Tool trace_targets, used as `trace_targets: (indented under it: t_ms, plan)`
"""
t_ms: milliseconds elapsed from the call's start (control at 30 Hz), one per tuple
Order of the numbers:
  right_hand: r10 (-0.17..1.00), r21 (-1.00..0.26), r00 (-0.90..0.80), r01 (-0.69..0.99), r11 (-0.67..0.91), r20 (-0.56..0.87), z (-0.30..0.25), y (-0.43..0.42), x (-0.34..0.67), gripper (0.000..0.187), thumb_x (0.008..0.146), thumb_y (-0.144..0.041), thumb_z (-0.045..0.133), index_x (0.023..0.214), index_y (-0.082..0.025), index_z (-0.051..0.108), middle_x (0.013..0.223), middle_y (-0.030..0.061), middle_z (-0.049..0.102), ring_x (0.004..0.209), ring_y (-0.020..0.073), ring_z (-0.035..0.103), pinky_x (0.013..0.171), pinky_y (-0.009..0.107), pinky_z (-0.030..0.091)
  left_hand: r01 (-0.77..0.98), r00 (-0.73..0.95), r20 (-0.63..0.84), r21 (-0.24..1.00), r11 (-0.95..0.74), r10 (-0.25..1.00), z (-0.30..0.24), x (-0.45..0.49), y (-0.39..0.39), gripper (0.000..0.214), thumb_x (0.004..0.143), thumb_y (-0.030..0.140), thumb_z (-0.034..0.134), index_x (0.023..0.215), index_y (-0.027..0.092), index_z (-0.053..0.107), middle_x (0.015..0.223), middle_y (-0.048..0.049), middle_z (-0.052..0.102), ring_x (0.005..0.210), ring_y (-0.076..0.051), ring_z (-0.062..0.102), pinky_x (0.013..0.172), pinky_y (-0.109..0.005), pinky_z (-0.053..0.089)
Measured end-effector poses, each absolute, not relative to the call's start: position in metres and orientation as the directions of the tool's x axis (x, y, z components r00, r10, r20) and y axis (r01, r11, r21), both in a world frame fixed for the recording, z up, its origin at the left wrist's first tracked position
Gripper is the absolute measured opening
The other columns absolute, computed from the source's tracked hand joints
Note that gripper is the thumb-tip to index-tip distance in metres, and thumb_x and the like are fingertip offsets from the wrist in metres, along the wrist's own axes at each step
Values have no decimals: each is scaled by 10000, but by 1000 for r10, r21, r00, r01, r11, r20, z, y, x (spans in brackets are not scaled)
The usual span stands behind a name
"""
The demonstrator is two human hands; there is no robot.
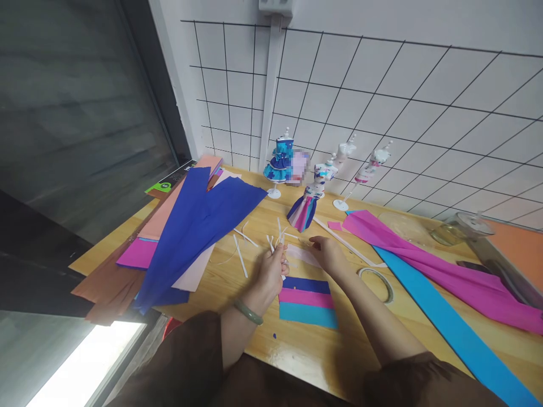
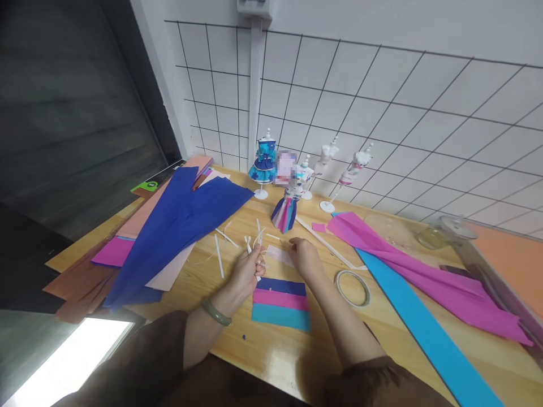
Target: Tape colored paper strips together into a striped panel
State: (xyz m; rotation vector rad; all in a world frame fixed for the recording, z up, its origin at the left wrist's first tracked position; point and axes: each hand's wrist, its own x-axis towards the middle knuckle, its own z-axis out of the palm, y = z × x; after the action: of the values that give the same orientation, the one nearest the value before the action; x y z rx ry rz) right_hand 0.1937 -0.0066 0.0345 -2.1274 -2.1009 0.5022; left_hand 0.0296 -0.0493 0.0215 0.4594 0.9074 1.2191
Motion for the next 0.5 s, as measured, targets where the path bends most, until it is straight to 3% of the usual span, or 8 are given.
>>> trace_targets:
  t_ms: [233, 367, 500]
  plan:
    - [995, -22, -62, 998, 61, -76, 54, -11, 175, 320, 863, -330, 516, 1139, -168, 526, 1154, 82, 545, 953, 178, 567, 803, 382, 483, -393, -81, -241, 899, 191, 967, 25, 13, -35, 324, 764, 483, 526, 756, 163, 477, 539, 73, 327, 407, -40, 287, 404, -186, 232]
    - [991, 101, -125, 987, 128, -38, 69, -24, 159, 168, 852, -135, 478, 951, -92, 607, 967, 137, 593, 914, 231, 573, 762, 380, 449, -127, -145, -110, 988, 92, 983, 32, -16, -15, 204, 724, 320, 600, 650, 172, 481, 538, 52, 377, 464, -67, 353, 460, -199, 278]
    - [986, 156, -169, 973, 168, -7, 80, -32, 146, 241, 797, -13, 399, 832, -91, 625, 875, 182, 591, 861, 264, 564, 703, 365, 399, 180, -161, 43, 984, -13, 986, 39, -47, 6, 124, 671, 130, 613, 616, 179, 513, 594, 7, 481, 603, -129, 450, 564, -237, 333]
